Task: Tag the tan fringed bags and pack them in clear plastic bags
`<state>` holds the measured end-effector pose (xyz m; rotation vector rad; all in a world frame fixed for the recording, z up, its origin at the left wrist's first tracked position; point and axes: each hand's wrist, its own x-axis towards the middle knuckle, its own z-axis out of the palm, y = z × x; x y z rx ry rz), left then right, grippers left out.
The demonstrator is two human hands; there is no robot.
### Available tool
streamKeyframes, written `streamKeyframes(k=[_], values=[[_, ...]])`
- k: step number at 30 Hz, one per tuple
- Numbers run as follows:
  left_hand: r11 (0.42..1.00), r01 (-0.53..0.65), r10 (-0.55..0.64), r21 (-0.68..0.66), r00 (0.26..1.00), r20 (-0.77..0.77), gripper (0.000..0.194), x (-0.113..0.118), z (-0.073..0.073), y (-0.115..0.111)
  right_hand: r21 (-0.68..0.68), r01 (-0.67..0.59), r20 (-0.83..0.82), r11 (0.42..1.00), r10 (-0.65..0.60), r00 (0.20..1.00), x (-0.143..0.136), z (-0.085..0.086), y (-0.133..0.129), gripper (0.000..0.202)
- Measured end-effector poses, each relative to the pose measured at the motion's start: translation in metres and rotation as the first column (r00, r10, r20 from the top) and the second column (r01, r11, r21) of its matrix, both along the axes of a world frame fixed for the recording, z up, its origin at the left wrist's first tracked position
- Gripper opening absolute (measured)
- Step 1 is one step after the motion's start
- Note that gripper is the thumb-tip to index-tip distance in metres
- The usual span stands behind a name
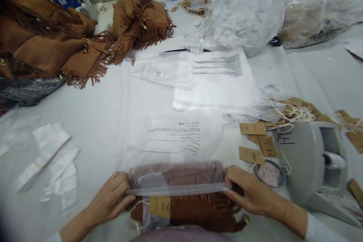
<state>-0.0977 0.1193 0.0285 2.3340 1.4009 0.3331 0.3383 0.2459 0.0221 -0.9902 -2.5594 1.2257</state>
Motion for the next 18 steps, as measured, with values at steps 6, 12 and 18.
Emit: streamKeyframes(k=[6, 12, 18], values=[[1.0, 0.016, -0.017, 0.007, 0.999, 0.052, 0.034, 0.005, -0.006, -0.042, -0.06, -0.137, -0.012, 0.989, 0.137, 0.991, 0.011, 0.02, -0.01, 0.017], [0.988, 0.086, -0.091, 0.125, 0.995, 0.033, 0.053, -0.003, -0.013, -0.049, 0.073, -0.425, 0.079, 0.902, 0.419, 0.904, 0.032, 0.033, -0.013, 0.041], [0.977, 0.131, -0.119, 0.167, 0.99, -0.08, 0.055, -0.014, -0.029, -0.063, 0.271, -0.453, 0.146, 0.849, 0.429, 0.891, 0.036, 0.022, -0.03, 0.013]])
